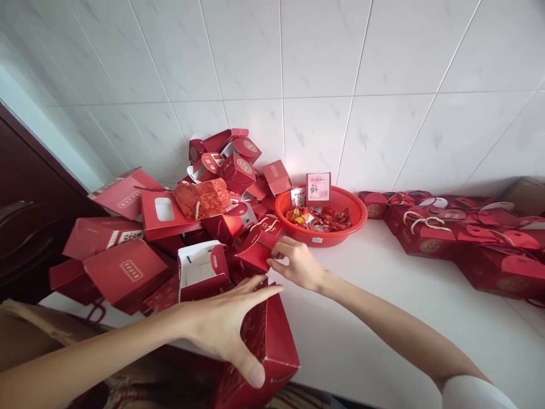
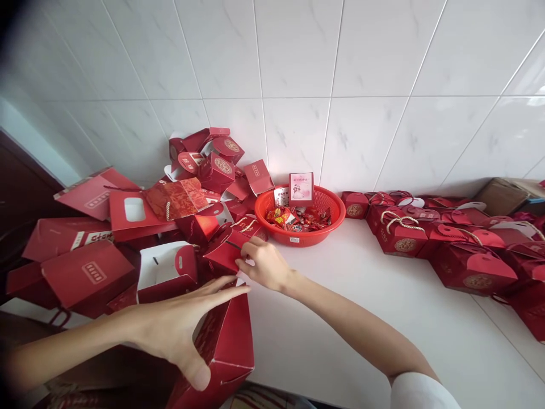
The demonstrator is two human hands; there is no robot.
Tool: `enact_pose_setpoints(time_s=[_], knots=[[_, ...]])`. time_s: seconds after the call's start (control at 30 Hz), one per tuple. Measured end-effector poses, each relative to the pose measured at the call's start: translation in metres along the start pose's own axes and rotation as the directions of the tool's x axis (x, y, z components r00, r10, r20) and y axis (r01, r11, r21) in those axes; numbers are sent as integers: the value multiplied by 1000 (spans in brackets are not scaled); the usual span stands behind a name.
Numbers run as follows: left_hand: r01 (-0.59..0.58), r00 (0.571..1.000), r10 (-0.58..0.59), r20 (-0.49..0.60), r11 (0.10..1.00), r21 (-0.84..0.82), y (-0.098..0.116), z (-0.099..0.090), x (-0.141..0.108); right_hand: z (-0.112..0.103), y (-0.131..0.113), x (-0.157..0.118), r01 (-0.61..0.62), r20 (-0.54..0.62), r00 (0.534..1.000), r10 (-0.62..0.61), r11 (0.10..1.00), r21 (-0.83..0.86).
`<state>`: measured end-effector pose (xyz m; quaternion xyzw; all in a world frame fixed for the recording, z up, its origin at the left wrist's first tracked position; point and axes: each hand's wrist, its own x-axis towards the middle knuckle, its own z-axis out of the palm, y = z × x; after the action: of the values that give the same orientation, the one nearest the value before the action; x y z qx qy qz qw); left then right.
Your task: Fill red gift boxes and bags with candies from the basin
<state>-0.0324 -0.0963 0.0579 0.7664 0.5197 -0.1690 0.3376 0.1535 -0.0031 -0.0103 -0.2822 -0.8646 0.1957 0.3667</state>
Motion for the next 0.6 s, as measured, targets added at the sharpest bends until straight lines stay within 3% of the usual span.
enact_pose_setpoints(time_s=[0.1, 0.23, 0.37, 0.43, 0.53, 0.6], knots=[[-14, 1000, 15, 25, 1000, -26, -5, 1, 0, -21, -6, 19, 52, -169, 985, -38, 995, 80], [-18, 998, 19, 52, 999, -31, -4, 0, 0, -53, -13, 59, 109, -338, 937, -88, 993, 44], [4, 998, 1, 63, 997, -73, 2, -4, -2, -62, 1, 103, 113, -441, 892, -101, 994, 1], [4, 999, 1, 53, 995, -100, 5, -5, -2, -54, 15, 120, 48, -415, 909, -44, 999, 0], [-8, 1000, 11, 20, 990, -140, 7, -5, 0, -35, 35, 134, -111, -202, 974, 102, 993, -33], [-21, 1000, 17, -25, 984, -174, 8, -3, 4, -25, 42, 136, -155, -98, 984, 149, 986, -55]])
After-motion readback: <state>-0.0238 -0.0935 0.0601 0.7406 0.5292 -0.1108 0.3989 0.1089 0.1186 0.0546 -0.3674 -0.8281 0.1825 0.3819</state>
